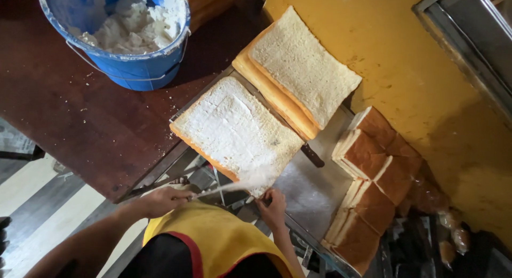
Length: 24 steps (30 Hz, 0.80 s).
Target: The person spreads a white cream filling from a blue bucket onto flat bread slabs using a spatula, stacks the filled slabs into loaves, and slices the assembled loaves into portions with a long knife, setting finished pieces aside.
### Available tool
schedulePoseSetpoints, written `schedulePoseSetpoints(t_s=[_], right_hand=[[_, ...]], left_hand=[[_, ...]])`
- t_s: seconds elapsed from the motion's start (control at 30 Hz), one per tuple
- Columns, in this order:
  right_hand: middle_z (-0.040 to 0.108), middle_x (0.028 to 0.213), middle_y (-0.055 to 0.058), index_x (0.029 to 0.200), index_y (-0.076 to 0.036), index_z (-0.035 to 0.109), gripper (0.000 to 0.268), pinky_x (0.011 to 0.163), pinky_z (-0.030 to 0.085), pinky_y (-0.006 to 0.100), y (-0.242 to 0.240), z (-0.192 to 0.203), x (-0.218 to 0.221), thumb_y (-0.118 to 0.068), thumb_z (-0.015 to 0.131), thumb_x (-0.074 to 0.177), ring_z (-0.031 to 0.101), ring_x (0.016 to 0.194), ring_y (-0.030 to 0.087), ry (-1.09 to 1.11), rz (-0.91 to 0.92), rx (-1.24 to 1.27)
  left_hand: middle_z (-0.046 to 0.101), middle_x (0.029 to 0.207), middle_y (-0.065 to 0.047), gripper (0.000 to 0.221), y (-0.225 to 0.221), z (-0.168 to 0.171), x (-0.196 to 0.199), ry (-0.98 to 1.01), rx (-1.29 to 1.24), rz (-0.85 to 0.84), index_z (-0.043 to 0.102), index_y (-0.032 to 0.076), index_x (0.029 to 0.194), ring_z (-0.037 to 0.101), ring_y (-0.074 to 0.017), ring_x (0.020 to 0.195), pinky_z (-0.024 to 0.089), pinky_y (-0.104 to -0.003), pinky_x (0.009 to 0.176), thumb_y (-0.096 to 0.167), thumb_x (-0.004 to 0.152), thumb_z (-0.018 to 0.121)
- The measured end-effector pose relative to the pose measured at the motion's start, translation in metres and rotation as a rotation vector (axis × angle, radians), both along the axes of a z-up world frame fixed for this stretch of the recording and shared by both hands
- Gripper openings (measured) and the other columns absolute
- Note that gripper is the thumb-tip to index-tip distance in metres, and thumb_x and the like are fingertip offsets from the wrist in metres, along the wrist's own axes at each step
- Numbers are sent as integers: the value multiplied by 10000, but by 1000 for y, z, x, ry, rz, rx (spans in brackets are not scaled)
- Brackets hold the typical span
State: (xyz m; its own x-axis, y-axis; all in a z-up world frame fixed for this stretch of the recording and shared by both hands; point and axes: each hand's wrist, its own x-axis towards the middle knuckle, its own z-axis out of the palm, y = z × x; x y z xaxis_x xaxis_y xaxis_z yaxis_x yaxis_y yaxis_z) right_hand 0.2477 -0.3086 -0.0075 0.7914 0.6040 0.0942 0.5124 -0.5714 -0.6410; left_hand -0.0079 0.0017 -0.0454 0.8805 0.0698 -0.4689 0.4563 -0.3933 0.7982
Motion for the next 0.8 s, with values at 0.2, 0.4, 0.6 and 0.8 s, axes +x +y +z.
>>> schedulePoseSetpoints(t_s=[0.2, 0.4, 0.6, 0.8], right_hand=[[648, 845, 110, 877, -62, 517, 321, 695, 527, 391, -10, -15, 2, -127, 815, 778, 630, 765, 259, 407, -115, 83], [690, 898, 91, 1038, -72, 564, 291, 615, 550, 329, -14, -49, -21, -172, 775, 865, 669, 734, 191, 795, -537, 122], [761, 953, 116, 1071, -22, 562, 278, 640, 541, 279, -14, -56, -27, -142, 732, 887, 697, 777, 158, 1001, -555, 482], [733, 992, 65, 1153, -37, 616, 325, 717, 545, 274, -11, -48, -28, -173, 753, 892, 682, 863, 135, 887, -624, 314]], left_hand=[[764, 1031, -250, 519, 5, 85, 58, 149, -101, 272, 561, 299, 1501, 696, -378, 945, 571, -465, 843, 409, 995, 527], [692, 1137, -270, 495, 2, 62, 135, 84, 236, 279, 484, 246, 1501, 646, -465, 1093, 506, -542, 955, 358, 1021, 449], [701, 1168, -275, 476, -10, 27, 164, 81, 265, 145, 555, 203, 1434, 670, -469, 1085, 524, -551, 976, 363, 995, 468], [674, 1262, -239, 494, -27, 71, 175, 68, 283, 2, 545, 189, 1442, 642, -461, 1143, 496, -543, 1018, 334, 983, 436]])
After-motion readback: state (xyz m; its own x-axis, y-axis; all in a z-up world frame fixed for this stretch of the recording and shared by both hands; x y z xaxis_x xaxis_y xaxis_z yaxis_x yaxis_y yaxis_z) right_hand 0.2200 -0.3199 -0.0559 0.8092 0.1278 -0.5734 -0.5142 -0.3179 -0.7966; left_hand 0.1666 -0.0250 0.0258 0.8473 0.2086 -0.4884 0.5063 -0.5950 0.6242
